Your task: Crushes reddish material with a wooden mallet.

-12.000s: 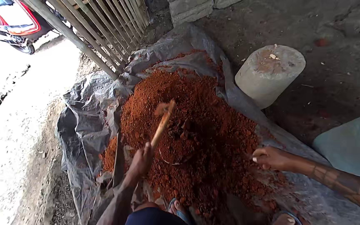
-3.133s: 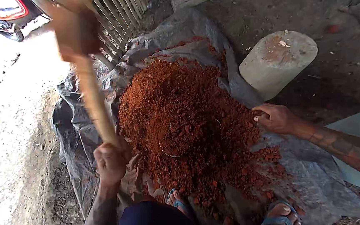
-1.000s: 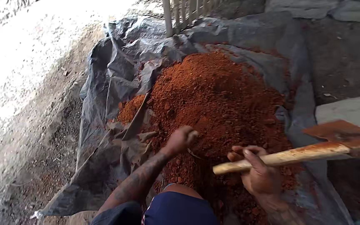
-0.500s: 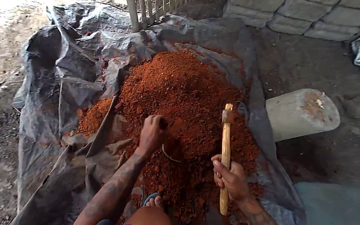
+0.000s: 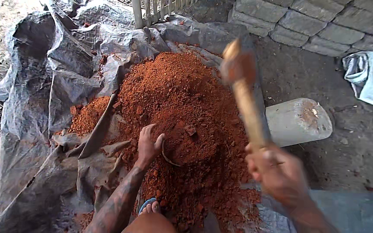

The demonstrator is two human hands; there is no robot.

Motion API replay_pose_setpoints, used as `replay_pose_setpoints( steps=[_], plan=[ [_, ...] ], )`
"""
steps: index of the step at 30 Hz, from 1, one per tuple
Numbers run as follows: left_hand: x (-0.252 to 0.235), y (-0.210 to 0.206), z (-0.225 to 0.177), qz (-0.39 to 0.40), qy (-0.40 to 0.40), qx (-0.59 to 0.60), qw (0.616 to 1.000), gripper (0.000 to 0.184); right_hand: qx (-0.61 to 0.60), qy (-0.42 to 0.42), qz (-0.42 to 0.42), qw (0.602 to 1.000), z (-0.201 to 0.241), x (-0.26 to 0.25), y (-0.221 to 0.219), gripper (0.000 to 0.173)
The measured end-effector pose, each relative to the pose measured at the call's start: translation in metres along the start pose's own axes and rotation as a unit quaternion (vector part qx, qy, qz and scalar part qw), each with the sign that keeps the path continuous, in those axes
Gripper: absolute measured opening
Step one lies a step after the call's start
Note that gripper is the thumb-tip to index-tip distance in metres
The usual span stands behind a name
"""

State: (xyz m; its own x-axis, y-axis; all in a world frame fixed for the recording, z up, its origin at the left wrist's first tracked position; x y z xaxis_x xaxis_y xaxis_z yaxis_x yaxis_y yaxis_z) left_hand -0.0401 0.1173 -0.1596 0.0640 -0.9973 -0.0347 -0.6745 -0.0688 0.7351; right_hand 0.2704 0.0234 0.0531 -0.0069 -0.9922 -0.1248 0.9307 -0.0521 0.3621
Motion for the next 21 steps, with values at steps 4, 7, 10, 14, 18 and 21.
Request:
replay_pose_setpoints(
  steps=[4,7,10,14,18,21],
  plan=[
    [0.021,0.014,0.027,-0.057,0.064,0.04,0.996,0.048,-0.119,0.245,-0.08,0.959,0.095,-0.031,0.025,0.045],
    [0.022,0.022,0.037,-0.081,0.084,0.049,0.992,0.046,-0.131,0.26,-0.093,0.952,0.06,-0.019,-0.004,0.045],
    [0.022,0.028,0.043,-0.081,0.106,0.05,0.99,0.045,0.134,-0.018,0.019,0.991,-0.114,0.035,-0.063,0.061],
    [0.014,0.042,0.041,-0.093,0.099,0.061,0.989,0.045,0.172,-0.377,0.195,0.889,-0.199,0.064,-0.086,0.054],
    [0.018,0.044,0.052,-0.101,0.105,0.065,0.987,0.043,0.004,-0.233,0.081,0.969,-0.086,0.02,-0.047,0.048],
    [0.022,0.04,0.057,-0.103,0.12,0.071,0.985,0.041,-0.093,0.045,-0.014,0.995,0.028,-0.017,0.002,0.052]
  ],
)
Point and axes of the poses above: each hand's wrist, its own x-axis away from the middle knuckle, its own y-axis out of the back of the hand, z = x × y, the point moved 10 cm from there along -x, towards the middle knuckle, and after that the axes turned 12 degrees about -x, right-handed, at the moved point
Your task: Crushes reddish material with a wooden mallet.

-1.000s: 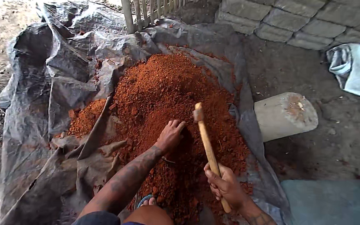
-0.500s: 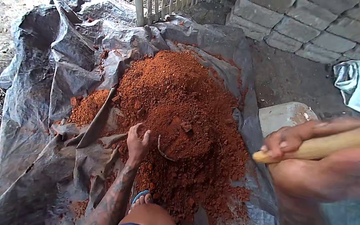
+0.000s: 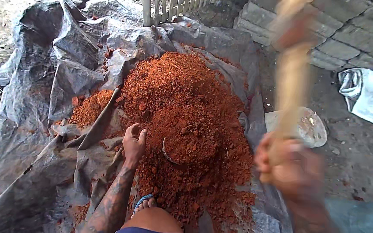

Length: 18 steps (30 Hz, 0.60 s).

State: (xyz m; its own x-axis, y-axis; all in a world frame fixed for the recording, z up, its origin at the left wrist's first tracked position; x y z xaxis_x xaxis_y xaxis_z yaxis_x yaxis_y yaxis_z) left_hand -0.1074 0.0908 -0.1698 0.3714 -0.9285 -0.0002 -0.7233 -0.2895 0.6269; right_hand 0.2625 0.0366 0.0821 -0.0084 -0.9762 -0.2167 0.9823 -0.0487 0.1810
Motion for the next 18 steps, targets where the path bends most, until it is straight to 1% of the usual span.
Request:
replay_pose_setpoints(
  steps=[2,3,4,5,6,7,8,9,10,11,12,13,14,15,16,17,18],
  plan=[
    [-0.002,-0.005,-0.004,0.007,0.004,0.0,1.0,0.039,-0.089,0.147,-0.041,0.984,0.058,-0.023,0.019,0.052],
    [-0.002,-0.008,-0.006,0.011,0.005,0.0,1.0,0.038,-0.125,0.205,-0.057,0.969,0.074,-0.029,0.025,0.051],
    [-0.002,-0.011,-0.008,0.015,0.006,0.005,1.0,0.038,-0.147,0.249,-0.067,0.955,0.08,-0.03,0.025,0.048],
    [-0.002,-0.013,-0.009,0.018,0.003,0.009,1.0,0.039,-0.141,0.267,-0.074,0.95,0.071,-0.023,0.019,0.047],
    [-0.003,-0.014,-0.011,0.02,0.0,0.017,1.0,0.039,-0.091,0.251,-0.086,0.96,0.042,-0.01,0.009,0.049],
    [-0.004,-0.014,-0.011,0.021,-0.003,0.022,1.0,0.039,0.0,0.193,-0.089,0.977,-0.009,0.011,-0.003,0.052],
    [-0.004,-0.013,-0.012,0.023,-0.003,0.026,0.999,0.039,0.114,0.094,-0.068,0.987,-0.076,0.039,-0.014,0.055],
    [-0.005,-0.011,-0.012,0.022,-0.003,0.028,0.999,0.039,0.213,-0.058,-0.012,0.975,-0.148,0.068,-0.023,0.057],
    [-0.004,-0.01,-0.012,0.023,-0.003,0.028,0.999,0.039,0.253,-0.248,0.068,0.933,-0.21,0.095,-0.027,0.06],
    [-0.003,-0.008,-0.011,0.024,-0.004,0.026,0.999,0.039,0.253,-0.372,0.11,0.886,-0.248,0.115,-0.026,0.06],
    [-0.005,-0.005,-0.012,0.022,-0.009,0.021,0.999,0.039,0.241,-0.427,0.121,0.863,-0.258,0.117,-0.025,0.058],
    [-0.008,0.0,-0.012,0.014,-0.013,0.02,1.0,0.038,0.217,-0.442,0.118,0.862,-0.249,0.106,-0.023,0.056],
    [-0.003,0.002,-0.007,0.014,-0.01,0.016,1.0,0.038,0.188,-0.439,0.11,0.872,-0.225,0.098,-0.021,0.055],
    [0.002,0.001,0.0,0.02,-0.005,0.008,1.0,0.038,0.156,-0.408,0.093,0.895,-0.196,0.087,-0.019,0.052],
    [0.002,-0.001,0.004,0.019,-0.006,0.006,1.0,0.038,0.123,-0.342,0.07,0.929,-0.161,0.066,-0.017,0.05],
    [0.002,-0.002,0.008,0.017,-0.004,0.006,1.0,0.039,0.093,-0.254,0.043,0.962,-0.121,0.044,-0.013,0.048],
    [0.004,-0.005,0.012,0.016,0.002,0.005,1.0,0.038,0.063,-0.151,0.019,0.986,-0.079,0.026,-0.007,0.05]
  ],
)
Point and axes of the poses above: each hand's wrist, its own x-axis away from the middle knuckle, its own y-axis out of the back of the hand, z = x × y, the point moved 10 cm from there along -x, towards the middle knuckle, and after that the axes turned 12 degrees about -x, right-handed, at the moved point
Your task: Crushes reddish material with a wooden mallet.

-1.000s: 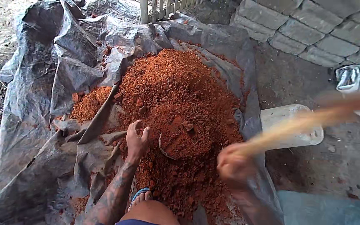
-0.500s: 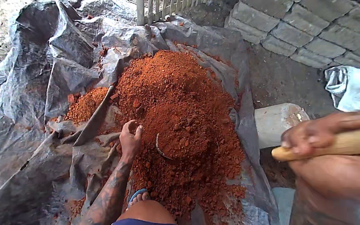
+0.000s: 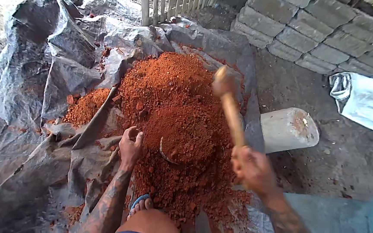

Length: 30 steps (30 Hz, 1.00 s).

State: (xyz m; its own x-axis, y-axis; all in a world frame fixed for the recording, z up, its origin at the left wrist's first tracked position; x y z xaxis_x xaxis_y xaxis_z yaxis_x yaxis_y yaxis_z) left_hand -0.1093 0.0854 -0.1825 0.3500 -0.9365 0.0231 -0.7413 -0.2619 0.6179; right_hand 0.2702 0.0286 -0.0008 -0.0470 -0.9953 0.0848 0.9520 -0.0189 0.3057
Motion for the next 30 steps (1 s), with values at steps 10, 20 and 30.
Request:
replay_pose_setpoints(
  steps=[10,20,30],
  plan=[
    [-0.024,-0.02,-0.031,0.036,-0.021,-0.032,0.999,0.04,0.101,0.15,-0.101,0.978,-0.071,0.03,-0.024,0.055],
    [-0.118,-0.071,-0.003,0.128,-0.052,-0.299,0.944,0.048,0.007,-0.042,-0.023,0.999,-0.027,0.014,0.018,0.051],
    [-0.083,-0.054,-0.042,0.054,-0.108,-0.235,0.964,0.028,0.088,-0.062,-0.124,0.986,-0.151,0.051,0.002,0.066]
  ],
)
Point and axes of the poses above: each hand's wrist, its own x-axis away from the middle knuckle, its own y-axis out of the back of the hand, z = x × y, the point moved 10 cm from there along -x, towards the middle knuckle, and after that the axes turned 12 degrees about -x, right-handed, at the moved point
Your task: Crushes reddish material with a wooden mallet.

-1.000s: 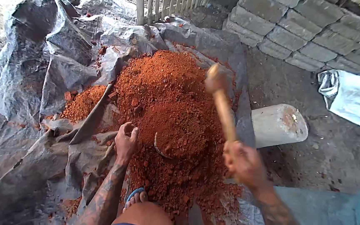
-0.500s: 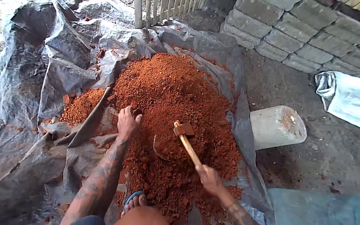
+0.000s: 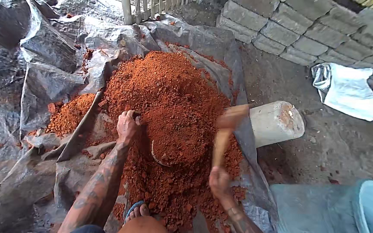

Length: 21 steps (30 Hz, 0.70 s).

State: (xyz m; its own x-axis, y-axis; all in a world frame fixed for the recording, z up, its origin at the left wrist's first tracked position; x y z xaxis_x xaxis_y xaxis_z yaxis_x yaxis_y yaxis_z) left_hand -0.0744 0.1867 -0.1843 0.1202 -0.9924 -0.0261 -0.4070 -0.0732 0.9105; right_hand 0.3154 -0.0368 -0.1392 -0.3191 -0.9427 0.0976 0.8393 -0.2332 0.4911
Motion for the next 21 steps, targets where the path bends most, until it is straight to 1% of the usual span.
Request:
replay_pose_setpoints(
  steps=[1,2,3,5,6,7,9,10,11,12,13,15,16,17,18,19,20,21],
  plan=[
    [0.005,0.012,-0.017,-0.012,-0.016,0.021,1.0,0.027,0.052,-0.139,0.09,0.985,-0.045,0.009,-0.022,0.064],
    [0.009,0.025,-0.035,-0.02,-0.036,0.038,0.998,0.026,0.075,-0.22,0.141,0.962,-0.067,0.016,-0.034,0.06],
    [0.013,0.038,-0.055,-0.022,-0.058,0.052,0.997,0.026,0.077,-0.25,0.163,0.951,-0.065,0.014,-0.038,0.057],
    [0.032,0.05,-0.093,-0.004,-0.105,0.077,0.992,0.026,0.042,-0.241,0.15,0.958,-0.032,0.009,-0.026,0.054],
    [0.042,0.049,-0.113,0.015,-0.135,0.083,0.987,0.025,0.013,-0.211,0.129,0.969,-0.008,0.001,-0.017,0.053],
    [0.047,0.043,-0.13,0.041,-0.16,0.086,0.983,0.024,-0.013,-0.162,0.102,0.981,0.022,-0.01,-0.006,0.052],
    [0.058,0.013,-0.152,0.112,-0.186,0.068,0.974,0.026,-0.058,-0.04,0.044,0.997,0.088,-0.028,0.028,0.051],
    [0.06,-0.002,-0.155,0.144,-0.187,0.048,0.97,0.029,-0.087,0.035,0.019,0.995,0.124,-0.035,0.047,0.052],
    [0.059,-0.01,-0.153,0.167,-0.179,0.035,0.969,0.032,-0.13,0.112,0.002,0.985,0.16,-0.039,0.068,0.054],
    [0.055,-0.008,-0.147,0.161,-0.168,0.037,0.972,0.034,-0.181,0.18,-0.007,0.967,0.194,-0.043,0.088,0.055],
    [0.05,0.002,-0.138,0.136,-0.151,0.048,0.978,0.034,-0.235,0.235,-0.012,0.943,0.224,-0.045,0.107,0.056],
    [0.043,0.025,-0.113,0.088,-0.103,0.083,0.987,0.035,-0.324,0.316,-0.014,0.892,0.262,-0.043,0.134,0.058],
    [0.041,0.037,-0.1,0.061,-0.078,0.101,0.99,0.036,-0.357,0.347,-0.022,0.867,0.273,-0.04,0.137,0.056],
    [0.041,0.049,-0.087,0.029,-0.055,0.121,0.991,0.035,-0.377,0.37,-0.026,0.849,0.276,-0.034,0.132,0.051],
    [0.044,0.059,-0.073,-0.004,-0.032,0.141,0.989,0.034,-0.371,0.378,-0.028,0.848,0.265,-0.026,0.116,0.048],
    [0.048,0.067,-0.061,-0.03,-0.01,0.16,0.987,0.034,-0.341,0.362,-0.03,0.867,0.238,-0.017,0.089,0.047],
    [0.053,0.073,-0.049,-0.048,0.011,0.175,0.983,0.034,-0.279,0.324,-0.028,0.903,0.19,-0.008,0.055,0.05],
    [0.058,0.077,-0.039,-0.059,0.03,0.185,0.981,0.034,-0.175,0.271,-0.021,0.947,0.124,0.003,0.019,0.056]
  ],
)
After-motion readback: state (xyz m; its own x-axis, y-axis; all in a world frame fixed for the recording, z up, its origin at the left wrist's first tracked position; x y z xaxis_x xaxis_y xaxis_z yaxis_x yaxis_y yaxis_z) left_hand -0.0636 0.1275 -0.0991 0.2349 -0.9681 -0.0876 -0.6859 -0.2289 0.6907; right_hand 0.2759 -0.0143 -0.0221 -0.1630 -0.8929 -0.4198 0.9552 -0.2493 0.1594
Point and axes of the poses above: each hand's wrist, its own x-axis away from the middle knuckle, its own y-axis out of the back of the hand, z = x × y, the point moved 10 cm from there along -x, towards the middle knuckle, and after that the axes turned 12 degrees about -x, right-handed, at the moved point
